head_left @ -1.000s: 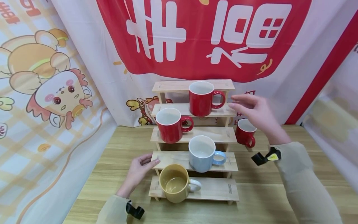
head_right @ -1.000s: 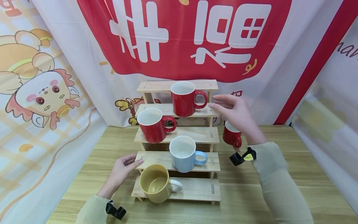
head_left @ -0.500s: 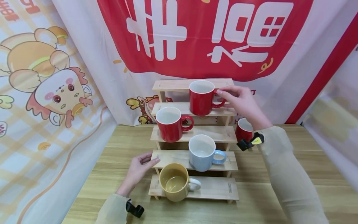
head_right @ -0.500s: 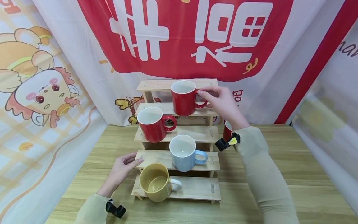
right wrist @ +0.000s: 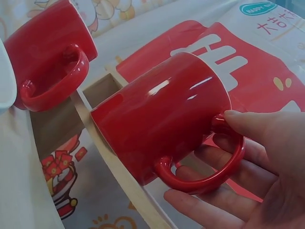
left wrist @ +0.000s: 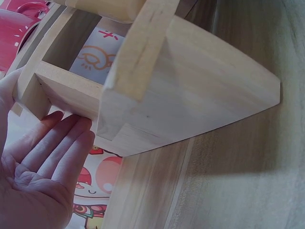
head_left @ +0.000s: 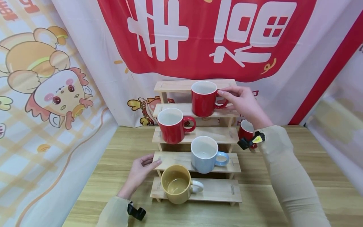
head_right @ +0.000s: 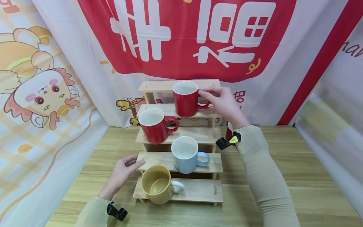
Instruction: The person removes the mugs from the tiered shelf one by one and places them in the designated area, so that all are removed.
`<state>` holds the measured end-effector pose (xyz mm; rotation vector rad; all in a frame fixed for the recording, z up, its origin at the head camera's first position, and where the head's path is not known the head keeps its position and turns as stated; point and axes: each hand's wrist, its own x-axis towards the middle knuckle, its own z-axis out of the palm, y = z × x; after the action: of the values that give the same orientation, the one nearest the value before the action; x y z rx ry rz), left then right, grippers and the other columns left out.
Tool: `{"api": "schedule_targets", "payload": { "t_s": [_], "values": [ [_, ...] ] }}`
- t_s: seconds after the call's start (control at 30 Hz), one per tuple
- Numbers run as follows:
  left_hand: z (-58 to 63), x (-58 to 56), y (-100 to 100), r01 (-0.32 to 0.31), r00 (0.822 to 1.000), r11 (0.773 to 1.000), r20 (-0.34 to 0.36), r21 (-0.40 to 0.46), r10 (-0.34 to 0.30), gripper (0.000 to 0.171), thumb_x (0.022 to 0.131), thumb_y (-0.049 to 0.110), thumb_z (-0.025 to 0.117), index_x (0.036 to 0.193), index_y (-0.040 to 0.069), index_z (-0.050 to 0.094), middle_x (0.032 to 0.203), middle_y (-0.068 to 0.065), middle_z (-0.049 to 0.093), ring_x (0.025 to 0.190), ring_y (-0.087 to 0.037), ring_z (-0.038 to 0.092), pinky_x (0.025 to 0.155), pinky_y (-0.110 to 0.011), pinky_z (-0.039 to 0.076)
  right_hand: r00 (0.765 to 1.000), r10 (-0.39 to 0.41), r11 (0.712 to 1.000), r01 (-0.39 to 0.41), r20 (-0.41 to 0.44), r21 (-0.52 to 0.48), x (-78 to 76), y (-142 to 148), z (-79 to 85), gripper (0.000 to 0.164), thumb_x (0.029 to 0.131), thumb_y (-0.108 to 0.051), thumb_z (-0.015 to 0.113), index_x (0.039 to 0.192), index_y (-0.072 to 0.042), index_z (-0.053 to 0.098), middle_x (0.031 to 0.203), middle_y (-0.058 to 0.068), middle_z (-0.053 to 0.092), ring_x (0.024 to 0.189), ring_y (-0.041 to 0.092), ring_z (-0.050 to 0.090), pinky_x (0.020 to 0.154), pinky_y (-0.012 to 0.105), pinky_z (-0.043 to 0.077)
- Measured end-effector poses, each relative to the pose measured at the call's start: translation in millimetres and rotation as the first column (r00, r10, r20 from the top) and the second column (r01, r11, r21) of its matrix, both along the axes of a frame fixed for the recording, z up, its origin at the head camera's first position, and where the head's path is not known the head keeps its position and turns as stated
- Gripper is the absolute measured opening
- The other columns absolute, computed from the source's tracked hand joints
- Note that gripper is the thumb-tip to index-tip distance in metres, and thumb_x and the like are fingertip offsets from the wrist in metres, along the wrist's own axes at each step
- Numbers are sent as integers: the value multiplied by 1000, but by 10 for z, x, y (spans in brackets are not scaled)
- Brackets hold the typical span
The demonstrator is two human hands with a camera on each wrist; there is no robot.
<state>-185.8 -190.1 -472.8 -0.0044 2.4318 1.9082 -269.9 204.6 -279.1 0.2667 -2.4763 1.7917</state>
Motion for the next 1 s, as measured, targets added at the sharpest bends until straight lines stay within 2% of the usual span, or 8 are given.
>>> {"api": "schedule_targets", "payload": {
  "t_s": [0.37,0.7,1.0],
  "values": [
    [-1,-11,0,13,1000,1000,-7,8,-13,62,87,28,83,134,-5,60,129,-24,64,117,-34,64,94,-30,56,1000,7,1000,-7,14,-22,-37,14,-49,52,92,-49,71,133,-17,66,128,5,65,111,25,64,84,38,61],
    [-7,-14,-3,7,1000,1000,-4,-2,-7,63,87,29,83,135,-4,59,129,-24,64,117,-34,64,94,-31,56,998,-1,1000,0,-58,-17,-46,-1,-93,45,95,-41,70,131,-15,68,126,6,66,106,25,67,80,38,62],
    [-8,-10,-16,5,1000,1000,-3,-6,-5,63,89,29,82,136,-5,58,131,-25,63,118,-34,63,95,-31,55,992,-29,999,23,-122,-47,30,86,-168,50,92,-49,70,128,-14,69,122,13,68,104,28,69,82,37,61]
  ]
}}
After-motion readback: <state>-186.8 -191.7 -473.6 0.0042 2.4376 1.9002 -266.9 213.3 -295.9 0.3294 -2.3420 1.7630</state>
